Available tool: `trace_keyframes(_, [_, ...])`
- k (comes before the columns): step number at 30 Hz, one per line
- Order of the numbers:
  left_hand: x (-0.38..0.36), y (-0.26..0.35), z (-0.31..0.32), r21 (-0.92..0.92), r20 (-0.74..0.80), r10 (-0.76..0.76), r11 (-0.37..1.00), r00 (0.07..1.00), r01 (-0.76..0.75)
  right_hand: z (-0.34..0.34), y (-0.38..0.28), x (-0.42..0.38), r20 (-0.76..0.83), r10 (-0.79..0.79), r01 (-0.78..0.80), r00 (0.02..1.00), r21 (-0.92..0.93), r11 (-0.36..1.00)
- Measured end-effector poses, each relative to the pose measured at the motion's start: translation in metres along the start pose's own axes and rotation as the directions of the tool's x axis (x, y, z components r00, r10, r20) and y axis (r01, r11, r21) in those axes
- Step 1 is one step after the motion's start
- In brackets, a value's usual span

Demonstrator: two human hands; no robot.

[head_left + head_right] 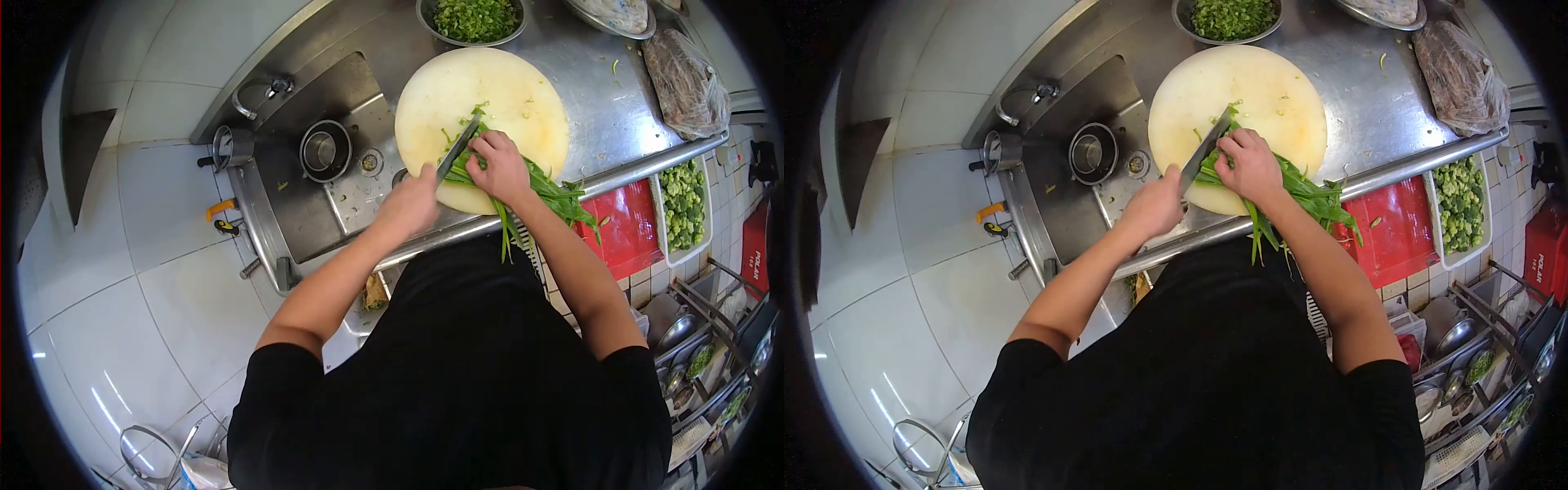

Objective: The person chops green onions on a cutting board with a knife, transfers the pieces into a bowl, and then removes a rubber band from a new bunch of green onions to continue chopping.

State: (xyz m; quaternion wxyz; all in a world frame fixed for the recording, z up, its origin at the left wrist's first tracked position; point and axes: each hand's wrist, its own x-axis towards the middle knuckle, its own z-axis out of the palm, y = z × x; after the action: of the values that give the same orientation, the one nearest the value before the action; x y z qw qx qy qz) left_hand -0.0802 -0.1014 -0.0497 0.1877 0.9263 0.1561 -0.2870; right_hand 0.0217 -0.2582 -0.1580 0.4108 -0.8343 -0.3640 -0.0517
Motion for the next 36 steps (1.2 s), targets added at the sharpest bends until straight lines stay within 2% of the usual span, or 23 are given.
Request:
trace_keyframes(4, [0.013,-0.003,0.023,-0.059,-0.028,-0.043,0.997,0.999,0.042,-0.001,0.0,0.005,-0.018,-0.01,0.009,1.0,-0.019,1.0])
trace_keyframes(8, [0.036,0.011,-0.007,-0.073,-0.116,0.052,0.996,0.992,-0.061,0.0,0.001,0.001,-0.007,-0.003,0.003,1.0,-0.021,1.0])
trace_keyframes(11, [0.004,0.016,-0.028,-0.065,-0.098,0.056,0.996,0.994,-0.062,0.0,0.0,0.001,-0.002,0.008,-0.008,1.0,-0.006,1.0])
trace_keyframes(13, [-0.015,0.012,-0.031,-0.021,-0.019,0.044,0.999,0.999,-0.045,0.0,-0.001,0.0,-0.005,-0.003,0.003,1.0,-0.014,1.0])
trace_keyframes(19, [0.034,0.018,0.004,-0.051,-0.025,0.021,0.998,0.999,-0.022,0.002,-0.001,0.001,-0.014,-0.009,0.008,1.0,-0.039,0.999])
trace_keyframes(20, [0.022,0.012,0.007,-0.048,-0.024,0.022,0.999,0.999,-0.023,0.001,-0.002,0.0,-0.004,-0.003,0.003,1.0,-0.032,0.999])
trace_keyframes(22, [-0.008,0.0,0.014,-0.062,0.064,-0.078,0.995,0.995,0.082,0.001,0.0,0.0,-0.016,-0.006,0.005,1.0,-0.043,0.999])
trace_keyframes(24, [0.013,0.002,0.024,-0.059,0.012,-0.093,0.994,0.996,0.093,0.002,-0.001,0.001,-0.014,-0.024,0.024,1.0,-0.046,0.999])
trace_keyframes(26, [0.028,0.003,0.018,-0.073,-0.08,0.055,0.995,0.995,-0.061,0.002,-0.003,-0.001,-0.04,-0.017,0.016,0.999,-0.035,0.999])
trace_keyframes(27, [0.023,0.001,0.014,-0.063,-0.088,0.076,0.995,0.993,-0.082,0.001,-0.003,-0.001,-0.044,-0.021,0.019,0.999,-0.032,0.999])
trace_keyframes(28, [0.013,-0.003,0.014,-0.063,-0.095,0.083,0.994,0.992,-0.09,0.0,-0.001,0.001,-0.05,-0.024,0.022,0.998,-0.04,0.999])
trace_keyframes(30, [-0.018,-0.013,0.025,-0.079,0.0,-0.058,0.995,0.998,0.057,0.002,-0.002,-0.001,-0.059,-0.044,0.042,0.997,-0.031,0.999])
trace_keyframes(33, [0.018,-0.006,0.032,-0.085,-0.081,0.0,0.996,0.997,-0.007,0.002,0.0,-0.001,-0.027,-0.019,0.019,0.999,-0.016,1.0])
trace_keyframes(36, [0.036,0.009,0.0,-0.073,-0.106,0.048,0.996,0.993,-0.056,0.004,0.0,-0.001,-0.054,-0.029,0.028,0.998,-0.024,0.999])
